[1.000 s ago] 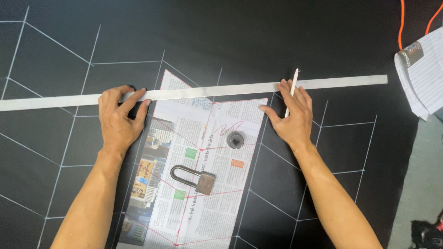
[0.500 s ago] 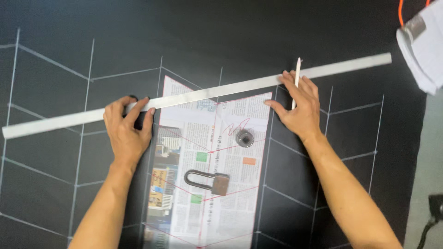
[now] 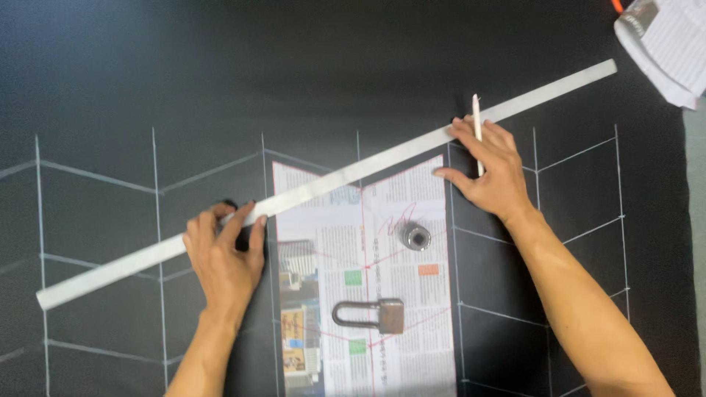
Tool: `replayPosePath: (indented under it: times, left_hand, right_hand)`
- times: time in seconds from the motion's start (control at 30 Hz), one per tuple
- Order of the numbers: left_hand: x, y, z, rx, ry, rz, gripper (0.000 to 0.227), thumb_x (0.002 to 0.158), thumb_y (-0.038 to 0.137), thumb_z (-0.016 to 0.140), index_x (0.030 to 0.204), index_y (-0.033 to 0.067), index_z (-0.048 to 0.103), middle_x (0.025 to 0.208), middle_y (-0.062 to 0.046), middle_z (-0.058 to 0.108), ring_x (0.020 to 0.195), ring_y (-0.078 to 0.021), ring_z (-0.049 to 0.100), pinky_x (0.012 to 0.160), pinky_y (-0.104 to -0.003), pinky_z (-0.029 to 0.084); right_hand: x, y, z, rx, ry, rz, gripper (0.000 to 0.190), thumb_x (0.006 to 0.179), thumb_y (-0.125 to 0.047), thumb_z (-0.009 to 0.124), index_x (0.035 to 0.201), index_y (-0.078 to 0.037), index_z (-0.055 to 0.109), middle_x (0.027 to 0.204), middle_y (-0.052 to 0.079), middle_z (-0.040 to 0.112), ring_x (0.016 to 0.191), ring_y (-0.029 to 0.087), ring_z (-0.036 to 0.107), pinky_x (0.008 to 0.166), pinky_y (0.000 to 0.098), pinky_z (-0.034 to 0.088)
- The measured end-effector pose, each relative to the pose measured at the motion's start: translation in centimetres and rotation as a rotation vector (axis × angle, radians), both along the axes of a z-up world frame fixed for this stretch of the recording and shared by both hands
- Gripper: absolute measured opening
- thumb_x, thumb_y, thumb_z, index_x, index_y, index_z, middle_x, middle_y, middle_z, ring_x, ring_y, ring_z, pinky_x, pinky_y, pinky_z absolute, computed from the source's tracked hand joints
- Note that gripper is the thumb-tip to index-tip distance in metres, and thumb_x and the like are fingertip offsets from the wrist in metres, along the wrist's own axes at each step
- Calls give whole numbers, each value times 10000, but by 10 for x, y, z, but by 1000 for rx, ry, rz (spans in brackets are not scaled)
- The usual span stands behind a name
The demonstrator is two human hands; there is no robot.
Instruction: The person uses a white ruler and a white marker to draw straight lines on a large black sheet. They repeatedly reposition the ruler and draw lines, then place a folded newspaper and a padlock on the sheet to hold it in place while continuing to draw additional lines.
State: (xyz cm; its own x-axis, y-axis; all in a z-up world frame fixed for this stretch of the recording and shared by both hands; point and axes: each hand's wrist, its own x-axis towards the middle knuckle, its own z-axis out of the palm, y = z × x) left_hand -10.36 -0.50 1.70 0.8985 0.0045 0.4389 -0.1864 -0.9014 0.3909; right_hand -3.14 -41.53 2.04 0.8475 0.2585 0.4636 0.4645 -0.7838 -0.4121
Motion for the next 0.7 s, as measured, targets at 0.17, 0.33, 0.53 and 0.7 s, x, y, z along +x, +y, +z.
replayPosePath:
  times: [0.17,0.33,0.53,0.7]
  left_hand:
    - [6,-12,15,21,0,-16,338,904,207,769,1193,33,746,1187,-147,625,1100,-321,536,976,-455,397]
    - [41,-45,27,-105,9,-314,294,926,115,721,1208,32,728,1227,-147,630,1186,-335,551,1040,-450,394]
    - [127,-81,37,-43,246,-818,430,826,103,775,1243,204,748,1364,-108,553,1242,-313,471,1032,-455,384]
    - [156,-103,49,145,600,-808,624,712,148,827,1266,404,699,1516,-28,406,1319,-279,338,1117,-410,316]
  right_hand:
    - [0,1,4,17,13,-7,691,773,-346,887,1355,-54,658,1404,125,662,1396,288,560,1224,478,355]
    - [3,0,4,23,44,-15,708,760,-347,890,1357,-49,652,1399,129,661,1394,295,554,1217,477,352]
    - [2,-1,2,22,49,-18,709,766,-337,900,1364,-49,651,1412,125,658,1419,296,550,1234,475,343]
    - [4,-2,0,6,59,-15,736,752,-334,902,1373,-36,644,1424,128,655,1430,292,541,1237,481,337]
